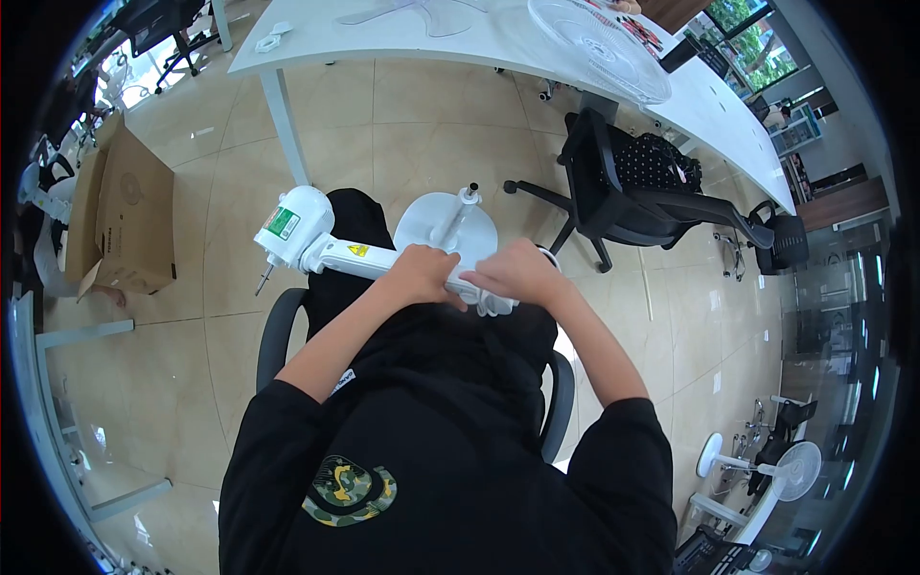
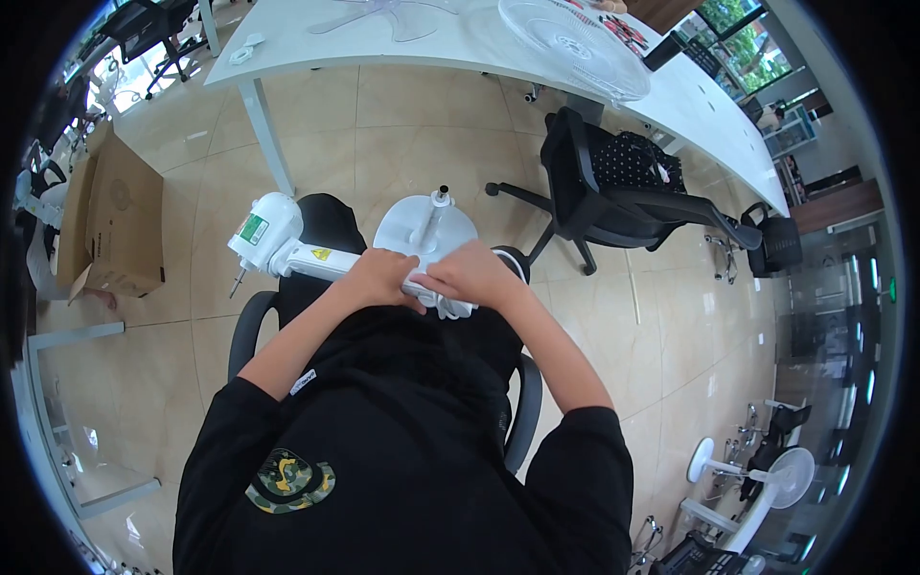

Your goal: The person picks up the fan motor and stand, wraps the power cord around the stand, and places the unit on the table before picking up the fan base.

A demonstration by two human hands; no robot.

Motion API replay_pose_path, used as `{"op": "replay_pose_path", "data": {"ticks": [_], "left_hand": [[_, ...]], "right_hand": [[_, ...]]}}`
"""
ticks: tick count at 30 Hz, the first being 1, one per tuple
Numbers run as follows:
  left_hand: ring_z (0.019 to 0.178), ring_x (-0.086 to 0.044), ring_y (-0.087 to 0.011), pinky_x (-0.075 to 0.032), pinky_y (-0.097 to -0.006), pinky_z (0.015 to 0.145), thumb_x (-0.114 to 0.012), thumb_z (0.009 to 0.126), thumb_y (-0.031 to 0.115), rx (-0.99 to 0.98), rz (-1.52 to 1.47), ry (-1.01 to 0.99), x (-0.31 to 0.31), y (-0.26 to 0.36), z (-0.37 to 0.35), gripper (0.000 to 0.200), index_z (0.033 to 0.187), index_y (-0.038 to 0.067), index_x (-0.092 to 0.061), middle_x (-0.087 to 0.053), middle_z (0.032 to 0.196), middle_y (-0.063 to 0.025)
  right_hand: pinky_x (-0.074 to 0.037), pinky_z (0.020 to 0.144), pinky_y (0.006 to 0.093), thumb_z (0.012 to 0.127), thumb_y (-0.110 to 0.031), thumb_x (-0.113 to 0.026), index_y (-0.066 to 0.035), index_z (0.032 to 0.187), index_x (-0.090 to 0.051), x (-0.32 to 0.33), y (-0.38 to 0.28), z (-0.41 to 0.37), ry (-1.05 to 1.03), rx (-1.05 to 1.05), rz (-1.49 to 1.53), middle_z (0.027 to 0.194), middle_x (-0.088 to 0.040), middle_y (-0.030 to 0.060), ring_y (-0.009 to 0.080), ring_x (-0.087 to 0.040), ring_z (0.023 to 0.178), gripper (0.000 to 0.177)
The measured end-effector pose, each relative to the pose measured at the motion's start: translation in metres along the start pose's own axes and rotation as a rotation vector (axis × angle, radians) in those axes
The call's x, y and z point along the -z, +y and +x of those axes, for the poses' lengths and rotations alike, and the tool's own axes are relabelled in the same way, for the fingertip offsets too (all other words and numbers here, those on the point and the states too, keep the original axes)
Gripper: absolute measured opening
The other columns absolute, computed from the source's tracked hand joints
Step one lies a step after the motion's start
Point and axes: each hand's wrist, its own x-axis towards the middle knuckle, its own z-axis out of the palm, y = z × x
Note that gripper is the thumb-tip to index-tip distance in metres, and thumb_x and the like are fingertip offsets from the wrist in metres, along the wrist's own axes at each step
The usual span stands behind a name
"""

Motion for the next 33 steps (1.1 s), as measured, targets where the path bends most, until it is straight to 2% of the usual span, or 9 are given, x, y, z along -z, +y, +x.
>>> {"op": "replay_pose_path", "data": {"ticks": [12, 14, 16, 18, 19, 21, 23, 30, 33], "left_hand": [[0.08, -0.07, -0.0352, -0.055, -0.0444, 0.075, -0.078, 0.063, 0.067, -0.135, -0.044, 0.026, 0.003, -0.011, -0.011, 0.075, 0.099, 0.003, -0.067, -0.07, 0.084, -0.016], [0.078, -0.07, -0.0354, -0.055, -0.045, 0.073, -0.079, 0.063, 0.067, -0.123, -0.052, 0.027, 0.0, -0.012, -0.012, 0.072, 0.1, 0.005, -0.067, -0.07, 0.081, -0.015], [0.075, -0.07, -0.0351, -0.054, -0.0457, 0.07, -0.08, 0.063, 0.065, -0.109, -0.041, -0.003, 0.011, -0.012, -0.011, 0.069, 0.105, 0.012, -0.068, -0.07, 0.076, -0.0132], [0.074, -0.07, -0.034, -0.054, -0.0453, 0.068, -0.08, 0.062, 0.067, -0.134, -0.063, 0.051, 0.012, -0.013, -0.014, 0.065, 0.103, 0.017, -0.07, -0.07, 0.075, -0.013], [0.074, -0.07, -0.0341, -0.055, -0.0447, 0.067, -0.08, 0.063, 0.066, -0.151, -0.061, 0.044, 0.016, -0.013, -0.015, 0.062, 0.099, 0.017, -0.071, -0.069, 0.075, -0.0126], [0.076, -0.07, -0.0338, -0.055, -0.0429, 0.069, -0.082, 0.065, 0.062, -0.14, -0.125, 0.044, 0.031, -0.012, -0.017, 0.056, 0.095, 0.016, -0.071, -0.07, 0.077, -0.0119], [0.078, -0.07, -0.033, -0.055, -0.0413, 0.07, -0.083, 0.066, 0.059, -0.122, -0.195, 0.076, 0.046, -0.012, -0.018, 0.056, 0.095, 0.013, -0.071, -0.072, 0.082, -0.0114], [0.084, -0.07, -0.0343, -0.055, -0.0429, 0.075, -0.079, 0.068, 0.065, -0.086, -0.191, 0.072, 0.049, -0.012, -0.024, 0.062, 0.099, 0.011, -0.071, -0.072, 0.087, -0.0135], [0.084, -0.069, -0.0364, -0.054, -0.0444, 0.074, -0.08, 0.066, 0.064, -0.102, -0.203, 0.142, 0.045, -0.014, -0.027, 0.06, 0.095, 0.013, -0.069, -0.071, 0.084, -0.0137]], "right_hand": [[-0.038, 0.05, 0.0428, 0.1, -0.028, -0.057, -0.002, 0.066, -0.064, -0.061, 0.044, 0.04, 0.13, -0.095, 0.541, 0.055, -0.052, 0.0187, 0.034, -0.05, 0.047, 0.043], [-0.042, 0.051, 0.0435, 0.099, -0.032, -0.056, -0.003, 0.066, -0.066, -0.058, 0.045, 0.047, 0.144, -0.121, 0.611, 0.058, -0.059, 0.0184, 0.0366, -0.057, 0.052, 0.045], [-0.039, 0.047, 0.0452, 0.099, -0.034, -0.056, -0.002, 0.066, -0.064, -0.091, 0.056, 0.046, 0.182, -0.192, 0.639, 0.058, -0.055, 0.0234, 0.0405, -0.052, 0.049, 0.047], [-0.038, 0.047, 0.0465, 0.103, -0.038, -0.051, 0.001, 0.063, -0.06, -0.121, 0.072, 0.045, 0.186, -0.231, 0.64, 0.057, -0.052, 0.0261, 0.0329, -0.043, 0.042, 0.056], [-0.034, 0.046, 0.0387, 0.103, -0.036, -0.051, 0.002, 0.065, -0.057, -0.124, 0.075, 0.043, 0.143, -0.292, 0.744, 0.049, -0.047, 0.0112, 0.0152, -0.041, 0.046, 0.054], [-0.033, 0.05, 0.0328, 0.106, -0.041, -0.046, -0.006, 0.057, -0.05, -0.111, 0.07, 0.044, 0.036, -0.315, 0.971, 0.052, -0.045, -0.0019, 0.0095, -0.038, 0.051, 0.06], [-0.034, 0.053, 0.0307, 0.107, -0.042, -0.042, -0.006, 0.059, -0.051, -0.11, 0.083, 0.044, -0.026, -0.3, 1.196, 0.053, -0.042, -0.0014, 0.0101, -0.036, 0.053, 0.061], [-0.032, 0.049, 0.0272, 0.107, -0.049, -0.035, -0.006, 0.07, -0.059, -0.129, 0.065, 0.04, 0.233, -0.536, 1.445, 0.057, -0.049, -0.0013, 0.0083, -0.042, 0.051, 0.062], [-0.039, 0.051, 0.0342, 0.104, -0.05, -0.039, -0.006, 0.074, -0.063, -0.17, 0.064, 0.034, 0.473, -0.745, 1.135, 0.056, -0.054, 0.0029, 0.0159, -0.05, 0.051, 0.059]]}}
